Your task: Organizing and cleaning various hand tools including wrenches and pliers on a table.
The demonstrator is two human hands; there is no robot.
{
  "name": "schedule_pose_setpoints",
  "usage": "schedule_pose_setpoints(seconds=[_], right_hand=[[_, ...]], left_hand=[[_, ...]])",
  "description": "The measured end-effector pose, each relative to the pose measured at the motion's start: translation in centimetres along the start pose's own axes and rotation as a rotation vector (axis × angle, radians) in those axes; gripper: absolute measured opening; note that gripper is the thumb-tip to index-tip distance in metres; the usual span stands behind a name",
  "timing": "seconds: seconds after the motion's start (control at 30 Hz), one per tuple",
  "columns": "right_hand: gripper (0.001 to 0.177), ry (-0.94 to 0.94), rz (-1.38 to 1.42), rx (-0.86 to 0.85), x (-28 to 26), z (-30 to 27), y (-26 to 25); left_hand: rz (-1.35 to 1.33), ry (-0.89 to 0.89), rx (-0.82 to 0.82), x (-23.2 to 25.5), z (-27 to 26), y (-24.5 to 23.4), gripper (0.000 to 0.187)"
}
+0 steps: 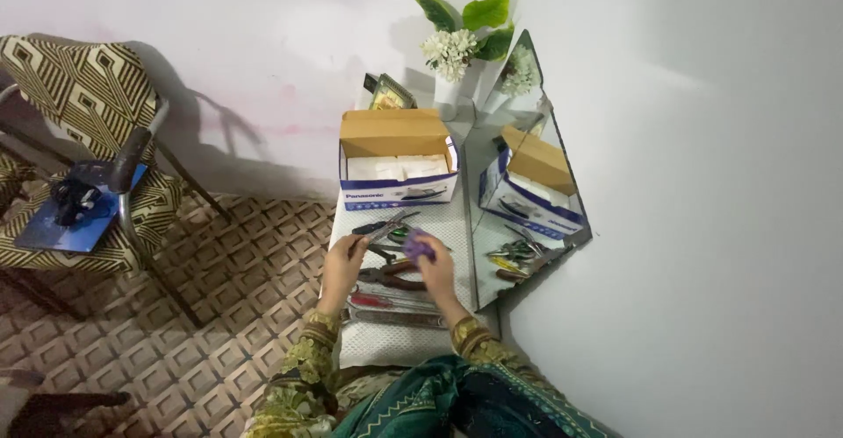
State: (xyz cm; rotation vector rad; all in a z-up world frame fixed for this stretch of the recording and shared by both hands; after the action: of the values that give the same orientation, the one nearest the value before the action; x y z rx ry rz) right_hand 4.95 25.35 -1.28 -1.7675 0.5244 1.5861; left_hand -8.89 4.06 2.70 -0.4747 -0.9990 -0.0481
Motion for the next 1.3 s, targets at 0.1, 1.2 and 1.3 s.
schedule_pose_setpoints(seconds=[0.1,1.2,1.3], right_hand=[[0.052,-0.289,0.093,-0.346,-10.1,-4.1,3.9],[0.032,0.415,0.657,-0.435,1.7,-1.2,6.1],[0.03,0.345,0.624,-0.396,0.6,-0.8,4.7]], left_hand=[[-0.113,0.059,-0.032,0.1,-0.1,1.8,0.027],[-0.905,-0.511,0.149,-7.3,-6.1,0.5,0.026],[-0.901,-0.54,0.039,-6.3,-6.2,0.7,0.028]])
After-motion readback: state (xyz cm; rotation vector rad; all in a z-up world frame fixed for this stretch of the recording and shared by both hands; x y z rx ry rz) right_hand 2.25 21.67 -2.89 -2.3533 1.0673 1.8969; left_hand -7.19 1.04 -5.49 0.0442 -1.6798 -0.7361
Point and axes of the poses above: each hand's wrist, its own z-axis towards the middle knuckle, its own y-axis out of the palm, x = y × z, the point moved 10 cm from there along z, towards the middle knuckle, and after that the axes turned 13 degrees about y, right-handed, at the moved point
